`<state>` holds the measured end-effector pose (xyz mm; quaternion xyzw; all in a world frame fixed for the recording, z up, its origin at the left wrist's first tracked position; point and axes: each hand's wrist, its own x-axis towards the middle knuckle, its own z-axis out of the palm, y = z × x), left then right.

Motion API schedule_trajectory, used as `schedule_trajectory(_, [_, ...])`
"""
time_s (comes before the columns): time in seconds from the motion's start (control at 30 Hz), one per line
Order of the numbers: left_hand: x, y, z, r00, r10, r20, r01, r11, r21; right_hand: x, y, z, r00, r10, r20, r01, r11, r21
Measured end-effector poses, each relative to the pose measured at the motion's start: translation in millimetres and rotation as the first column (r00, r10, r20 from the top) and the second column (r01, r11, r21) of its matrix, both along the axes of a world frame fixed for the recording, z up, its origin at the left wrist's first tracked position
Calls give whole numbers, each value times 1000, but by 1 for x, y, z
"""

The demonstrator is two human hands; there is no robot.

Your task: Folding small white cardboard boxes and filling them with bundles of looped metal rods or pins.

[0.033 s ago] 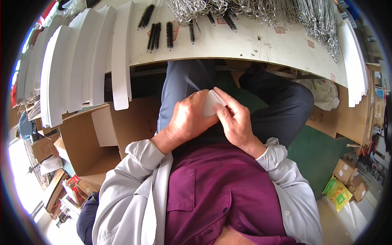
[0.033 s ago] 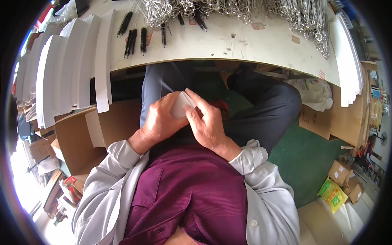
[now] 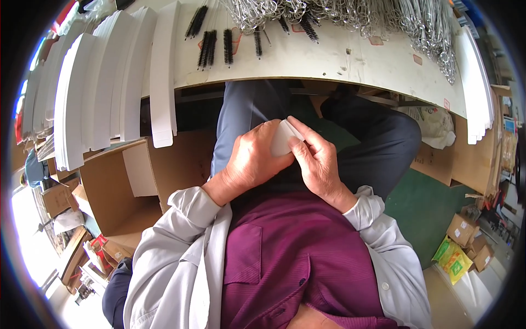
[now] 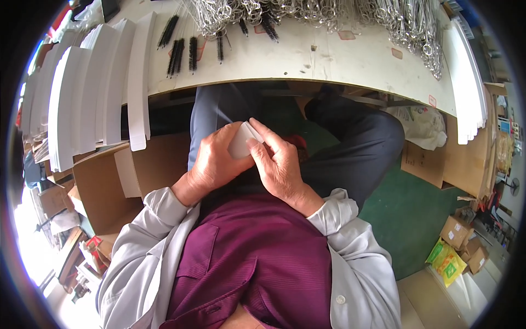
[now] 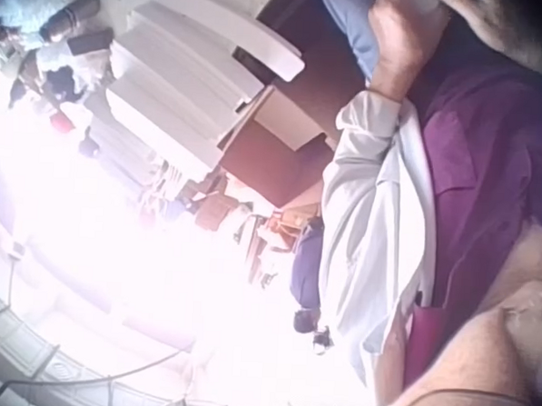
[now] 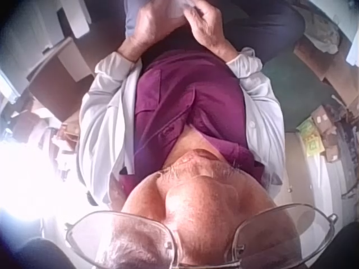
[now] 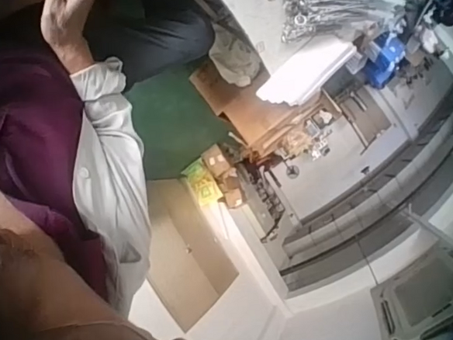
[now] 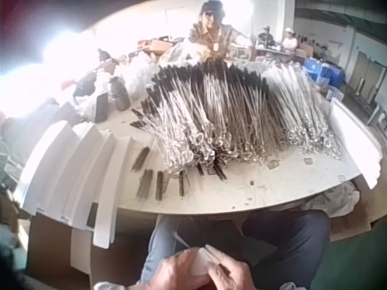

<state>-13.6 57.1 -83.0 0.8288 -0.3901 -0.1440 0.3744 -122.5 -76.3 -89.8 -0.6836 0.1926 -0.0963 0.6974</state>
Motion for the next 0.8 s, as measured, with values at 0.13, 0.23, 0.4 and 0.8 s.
schedule_trajectory(0.13, [1,-2,0,999,-7,-47,6,1000,-11,-4,5,-8,994,-84,64,75,990,122])
schedule_trajectory(0.23, [1,-1,0,999,-5,-54,5,1000,-12,-7,3,-2,998,-15,60,24,987,-161])
schedule_trajectory(0.4, [4,-3,3,998,11,-61,-11,1000,3,0,2,-7,999,0,52,11,977,-213])
schedule_trajectory(0.8, [-2,1,-9,999,1,-54,-1,1000,9,-1,-1,-7,998,25,58,-5,950,-311])
